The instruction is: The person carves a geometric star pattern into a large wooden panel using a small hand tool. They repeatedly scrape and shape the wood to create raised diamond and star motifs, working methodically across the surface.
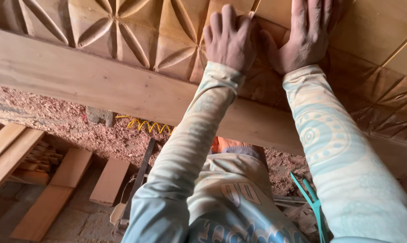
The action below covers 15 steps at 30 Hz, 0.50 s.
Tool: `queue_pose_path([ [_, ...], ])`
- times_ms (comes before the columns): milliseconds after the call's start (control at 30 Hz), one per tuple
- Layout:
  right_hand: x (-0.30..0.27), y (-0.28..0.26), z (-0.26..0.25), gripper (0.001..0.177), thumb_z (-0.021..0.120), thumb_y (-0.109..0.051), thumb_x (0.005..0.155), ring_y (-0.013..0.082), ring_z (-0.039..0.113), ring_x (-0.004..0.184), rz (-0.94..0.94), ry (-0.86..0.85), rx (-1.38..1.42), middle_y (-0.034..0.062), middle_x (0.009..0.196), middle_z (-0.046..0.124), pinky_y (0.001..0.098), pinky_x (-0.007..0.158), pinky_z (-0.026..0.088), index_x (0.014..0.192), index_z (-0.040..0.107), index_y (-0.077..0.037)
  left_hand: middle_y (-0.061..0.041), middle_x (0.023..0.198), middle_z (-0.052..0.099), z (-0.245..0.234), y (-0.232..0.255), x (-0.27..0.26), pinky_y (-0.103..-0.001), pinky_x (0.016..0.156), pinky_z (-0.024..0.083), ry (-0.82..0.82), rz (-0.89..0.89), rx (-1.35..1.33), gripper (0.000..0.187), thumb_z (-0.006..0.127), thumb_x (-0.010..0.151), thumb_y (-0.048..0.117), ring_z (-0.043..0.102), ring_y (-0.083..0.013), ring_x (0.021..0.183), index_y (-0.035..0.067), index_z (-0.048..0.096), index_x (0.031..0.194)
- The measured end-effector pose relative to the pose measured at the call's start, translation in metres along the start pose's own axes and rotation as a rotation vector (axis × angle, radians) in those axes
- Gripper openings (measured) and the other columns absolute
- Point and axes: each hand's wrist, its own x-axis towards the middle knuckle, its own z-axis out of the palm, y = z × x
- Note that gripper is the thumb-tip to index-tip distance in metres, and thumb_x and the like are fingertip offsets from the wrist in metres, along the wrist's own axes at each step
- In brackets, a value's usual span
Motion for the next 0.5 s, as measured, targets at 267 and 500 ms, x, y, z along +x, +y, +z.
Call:
queue_pose_path([
  [267,0.010,-0.012,-0.010,0.086,0.071,-0.056,0.097,0.0512,0.028,0.150,-0.012,0.035,-0.033,0.0241,0.162,0.034,0.0582,0.128,0.024,0.158,0.039,-0.005,-0.015,0.132,0.052,0.007,-0.005,-0.002,-0.049,0.095,0.046,0.001,0.044,0.057,0.023,0.063,0.088,0.020,0.052,-0.0347,0.115,0.018,0.071,0.109],
  [500,0.003,0.000,0.000,0.089,0.076,-0.051,0.100,0.0471,0.025,0.158,-0.122,0.096,-0.063,0.0214,0.170,0.027,0.0597,0.133,0.019,0.165,0.034,-0.007,-0.020,0.138,0.048,0.015,-0.021,-0.022,-0.053,0.097,0.045,0.224,0.161,0.065,0.043,0.063,0.075,0.024,0.049,-0.0422,0.121,0.024,0.070,0.117],
])
